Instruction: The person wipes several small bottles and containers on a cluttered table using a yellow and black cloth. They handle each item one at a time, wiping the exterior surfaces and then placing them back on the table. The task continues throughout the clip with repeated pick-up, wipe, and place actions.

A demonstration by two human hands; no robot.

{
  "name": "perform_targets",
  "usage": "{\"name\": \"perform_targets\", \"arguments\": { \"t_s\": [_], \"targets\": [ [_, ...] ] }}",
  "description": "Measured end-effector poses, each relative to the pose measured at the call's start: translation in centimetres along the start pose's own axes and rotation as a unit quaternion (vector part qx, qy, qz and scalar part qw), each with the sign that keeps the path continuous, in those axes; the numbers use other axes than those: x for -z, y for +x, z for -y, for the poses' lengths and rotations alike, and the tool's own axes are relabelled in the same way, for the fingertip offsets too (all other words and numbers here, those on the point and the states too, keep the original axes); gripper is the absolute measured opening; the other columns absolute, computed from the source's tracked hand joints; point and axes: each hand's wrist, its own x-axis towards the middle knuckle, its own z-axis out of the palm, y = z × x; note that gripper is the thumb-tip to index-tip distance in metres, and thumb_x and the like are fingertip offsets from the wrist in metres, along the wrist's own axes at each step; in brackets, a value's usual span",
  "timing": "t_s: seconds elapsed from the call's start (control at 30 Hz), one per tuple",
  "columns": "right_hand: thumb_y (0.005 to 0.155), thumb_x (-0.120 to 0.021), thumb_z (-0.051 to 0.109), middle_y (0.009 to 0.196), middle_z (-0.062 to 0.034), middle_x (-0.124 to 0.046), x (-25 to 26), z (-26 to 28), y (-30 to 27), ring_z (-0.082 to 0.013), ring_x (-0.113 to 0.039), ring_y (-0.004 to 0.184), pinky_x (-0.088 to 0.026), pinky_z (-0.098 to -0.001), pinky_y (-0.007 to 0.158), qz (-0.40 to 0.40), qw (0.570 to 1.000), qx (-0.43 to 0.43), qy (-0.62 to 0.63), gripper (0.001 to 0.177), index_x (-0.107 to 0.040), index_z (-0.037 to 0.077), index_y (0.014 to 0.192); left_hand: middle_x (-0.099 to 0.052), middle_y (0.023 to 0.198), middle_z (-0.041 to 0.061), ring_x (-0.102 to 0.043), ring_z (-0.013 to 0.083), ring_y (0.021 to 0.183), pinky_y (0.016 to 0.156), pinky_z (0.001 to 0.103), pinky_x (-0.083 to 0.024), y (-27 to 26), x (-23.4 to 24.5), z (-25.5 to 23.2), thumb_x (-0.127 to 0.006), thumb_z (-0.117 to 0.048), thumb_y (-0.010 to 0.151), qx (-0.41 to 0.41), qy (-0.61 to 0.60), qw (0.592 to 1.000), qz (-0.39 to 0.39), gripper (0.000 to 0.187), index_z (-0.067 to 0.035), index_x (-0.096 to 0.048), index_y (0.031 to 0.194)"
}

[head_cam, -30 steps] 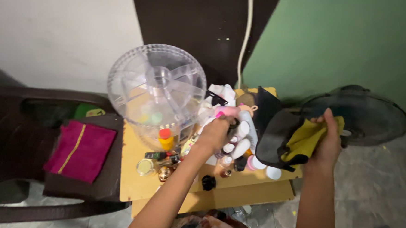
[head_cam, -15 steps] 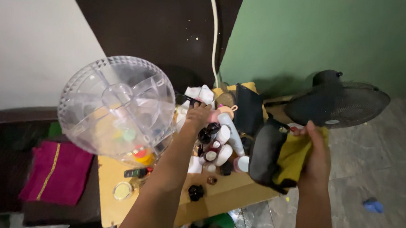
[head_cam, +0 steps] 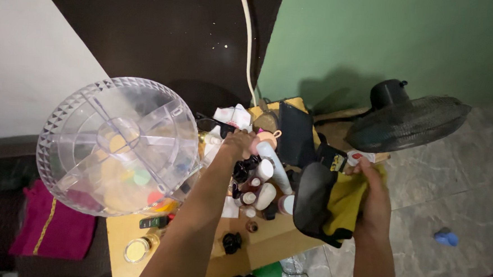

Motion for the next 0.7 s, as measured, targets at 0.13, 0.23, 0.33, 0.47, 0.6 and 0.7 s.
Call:
{"name": "perform_targets", "arguments": {
  "t_s": [0.13, 0.23, 0.33, 0.47, 0.6, 0.7],
  "targets": [
    [0.099, -0.066, 0.028, 0.088, -0.0020, -0.063, -1.0, -0.1, 0.0, -0.0144, -0.061, 0.085, -0.050, -0.0293, 0.078, -0.013, 1.000, -0.021, -0.015, 0.018, -0.060, 0.013, 0.091, -0.057, 0.145, 0.014, -0.048, 0.0380, 0.139, 0.115, 0.052, -0.038, -0.5, 1.0, -0.3, -0.072, -0.040, 0.094, 0.004, -0.051, 0.998, 0.033, 0.058, -0.015, -0.052, 0.143],
    [0.100, -0.065, 0.028, 0.089, -0.0023, -0.063, -1.0, -0.1, -0.1, -0.0146, -0.061, 0.085, -0.049, -0.0297, 0.078, -0.004, 1.000, -0.015, -0.027, 0.019, -0.060, 0.013, 0.091, -0.055, 0.145, 0.014, -0.047, 0.0365, 0.138, 0.112, 0.052, -0.039, -1.2, 2.7, -1.4, -0.079, -0.032, 0.085, -0.008, -0.026, 0.999, 0.040, 0.075, -0.016, -0.044, 0.150],
    [0.102, -0.066, 0.027, 0.093, -0.0019, -0.064, -0.5, -0.1, 0.1, -0.0138, -0.061, 0.088, -0.049, -0.0291, 0.080, 0.018, 1.000, 0.000, -0.010, 0.019, -0.059, 0.013, 0.092, -0.042, 0.151, 0.017, -0.039, 0.0395, 0.138, 0.112, 0.055, -0.032, -0.9, 3.4, -3.3, -0.075, -0.040, 0.093, -0.021, -0.090, 0.995, -0.034, 0.066, -0.015, -0.044, 0.145],
    [0.101, -0.064, 0.028, 0.097, -0.0006, -0.065, 0.2, 0.5, -0.1, -0.0136, -0.064, 0.090, -0.051, -0.0296, 0.082, 0.019, 1.000, 0.012, -0.007, 0.019, -0.057, 0.014, 0.091, -0.056, 0.142, 0.012, -0.044, 0.0334, 0.140, 0.116, 0.050, -0.033, -1.4, 3.1, -4.8, -0.072, -0.006, 0.078, -0.128, -0.003, 0.987, -0.098, 0.058, -0.020, -0.061, 0.134],
    [0.100, -0.064, 0.031, 0.095, -0.0004, -0.066, 1.3, 1.0, -0.2, -0.0148, -0.065, 0.087, -0.053, -0.0317, 0.078, -0.015, 1.000, -0.015, -0.009, 0.019, -0.059, 0.015, 0.090, -0.060, 0.137, 0.012, -0.047, 0.0333, 0.137, 0.118, 0.047, -0.033, -1.5, 3.4, -5.4, -0.073, -0.004, 0.075, -0.152, 0.059, 0.977, -0.135, 0.050, -0.022, -0.071, 0.121],
    [0.102, -0.066, 0.030, 0.095, -0.0027, -0.066, 2.5, 0.7, -0.1, -0.0149, -0.065, 0.090, -0.054, -0.0300, 0.082, -0.014, 1.000, 0.004, -0.011, 0.020, -0.059, 0.013, 0.092, -0.067, 0.126, 0.010, -0.059, 0.0299, 0.125, 0.106, 0.044, -0.047, -1.5, 4.5, -4.6, -0.069, -0.002, 0.081, -0.123, 0.028, 0.975, -0.181, 0.037, -0.019, -0.073, 0.113]
  ]
}}
